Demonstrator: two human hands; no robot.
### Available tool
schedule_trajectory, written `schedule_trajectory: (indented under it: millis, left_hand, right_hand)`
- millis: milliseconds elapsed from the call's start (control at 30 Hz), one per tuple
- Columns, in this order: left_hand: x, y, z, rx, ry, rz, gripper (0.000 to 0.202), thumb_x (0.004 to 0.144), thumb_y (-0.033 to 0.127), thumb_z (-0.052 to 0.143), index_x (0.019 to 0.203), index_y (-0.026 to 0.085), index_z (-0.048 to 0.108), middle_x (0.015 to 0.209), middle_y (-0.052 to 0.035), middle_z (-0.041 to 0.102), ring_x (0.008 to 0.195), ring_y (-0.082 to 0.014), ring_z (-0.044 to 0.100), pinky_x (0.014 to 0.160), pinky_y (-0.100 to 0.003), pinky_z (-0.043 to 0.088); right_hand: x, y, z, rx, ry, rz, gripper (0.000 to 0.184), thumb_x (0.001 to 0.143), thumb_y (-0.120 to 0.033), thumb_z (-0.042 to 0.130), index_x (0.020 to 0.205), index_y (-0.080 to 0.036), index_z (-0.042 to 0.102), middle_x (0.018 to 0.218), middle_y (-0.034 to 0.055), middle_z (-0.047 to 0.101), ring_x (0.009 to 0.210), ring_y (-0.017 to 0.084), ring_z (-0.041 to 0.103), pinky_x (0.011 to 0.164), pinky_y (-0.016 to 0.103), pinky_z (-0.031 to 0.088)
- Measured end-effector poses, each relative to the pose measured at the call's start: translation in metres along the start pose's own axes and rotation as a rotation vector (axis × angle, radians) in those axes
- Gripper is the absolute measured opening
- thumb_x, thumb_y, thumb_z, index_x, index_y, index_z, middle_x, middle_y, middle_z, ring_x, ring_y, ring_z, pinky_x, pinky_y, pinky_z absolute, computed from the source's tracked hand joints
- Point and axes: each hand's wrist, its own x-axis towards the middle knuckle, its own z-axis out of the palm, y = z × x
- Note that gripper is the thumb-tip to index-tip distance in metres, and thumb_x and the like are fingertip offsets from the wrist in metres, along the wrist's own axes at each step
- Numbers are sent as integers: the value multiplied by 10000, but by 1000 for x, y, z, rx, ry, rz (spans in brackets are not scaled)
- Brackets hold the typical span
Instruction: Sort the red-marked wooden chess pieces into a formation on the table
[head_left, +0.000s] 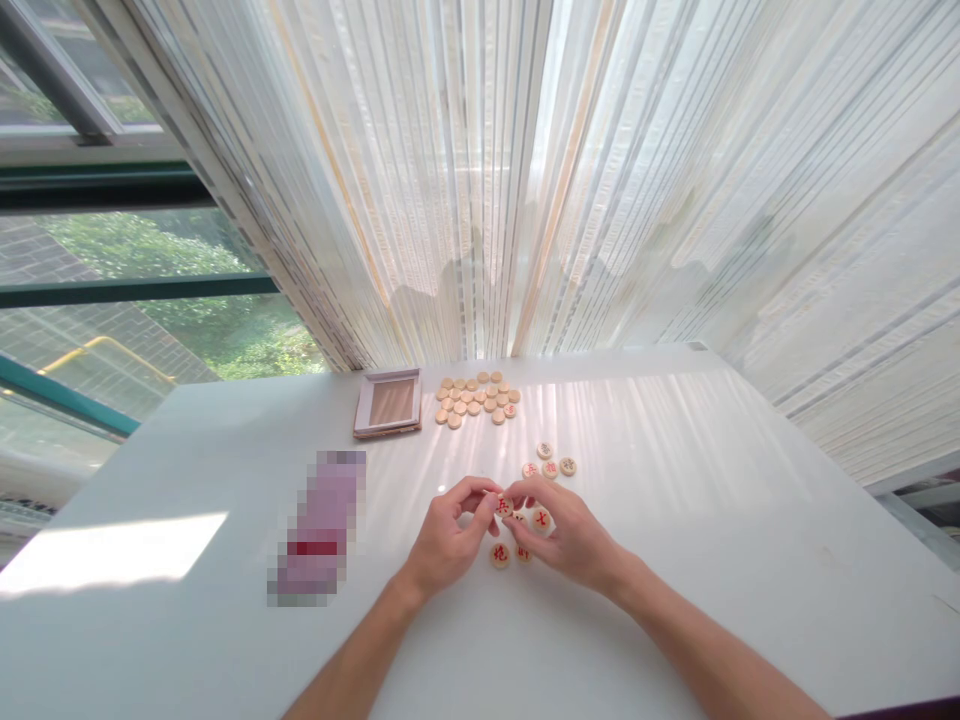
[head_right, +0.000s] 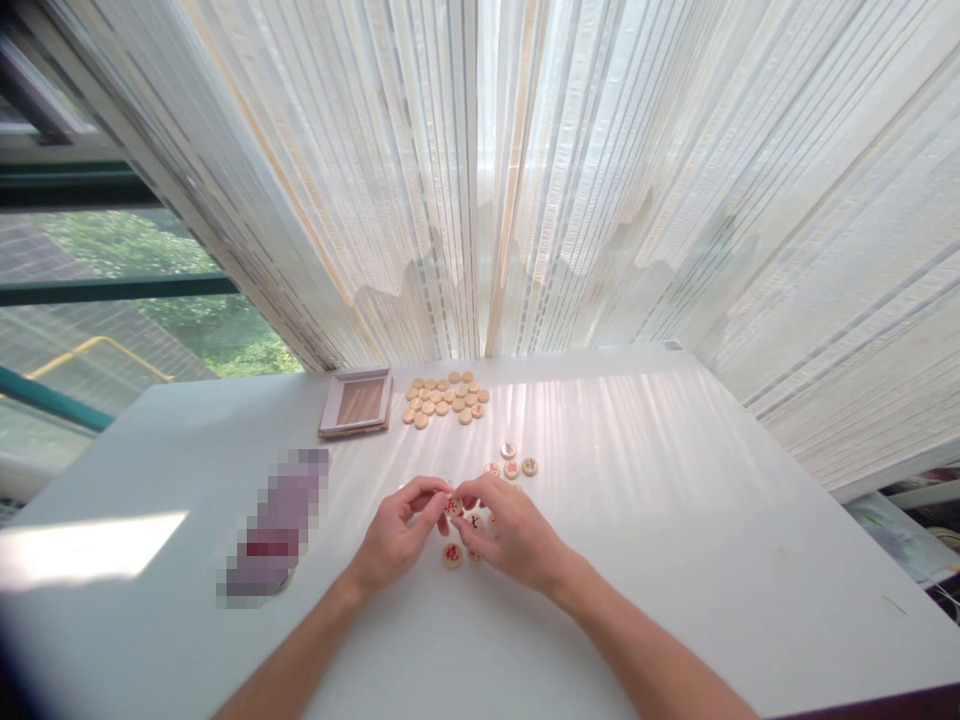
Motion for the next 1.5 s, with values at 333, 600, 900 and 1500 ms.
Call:
schedule_trajectory:
  millis: [333,600,900,1500]
  left_hand:
    - [-1,0,-4,10,-52,7,278,962,373,553,1151,177,607,894,-56,725,721,-159,680,769,-309,564]
    - [-1,-2,-4,36,-44,21,274,931,332,606,1171,200,597,987,-64,744,745,-156,699,764,-298,573]
    - [-3,1,-3,146,-42,59,279,929,308,620,1197,231,630,987,-36,755,814,-166,712,802,-300,580]
    - [-4,-6,-3,254,-49,185,308,919,243,625,1227,263,622,1054,-7,745,855,-137,700,814,-257,579]
  right_hand:
    - [1,-1,-2,18,30,31,202,912,-207,597,1110,-247,595,909,47,666,827,190,652,795,357,553]
    - [2,-3,-5,48,25,47,203,923,-204,576,1122,-245,590,926,50,663,836,192,649,776,347,552]
    - [6,-6,-9,90,24,111,94,968,-221,537,1009,-228,621,868,38,669,780,175,634,734,321,527]
    - [6,-5,-8,87,31,161,48,898,-237,643,941,-217,636,827,15,666,757,161,639,714,284,522]
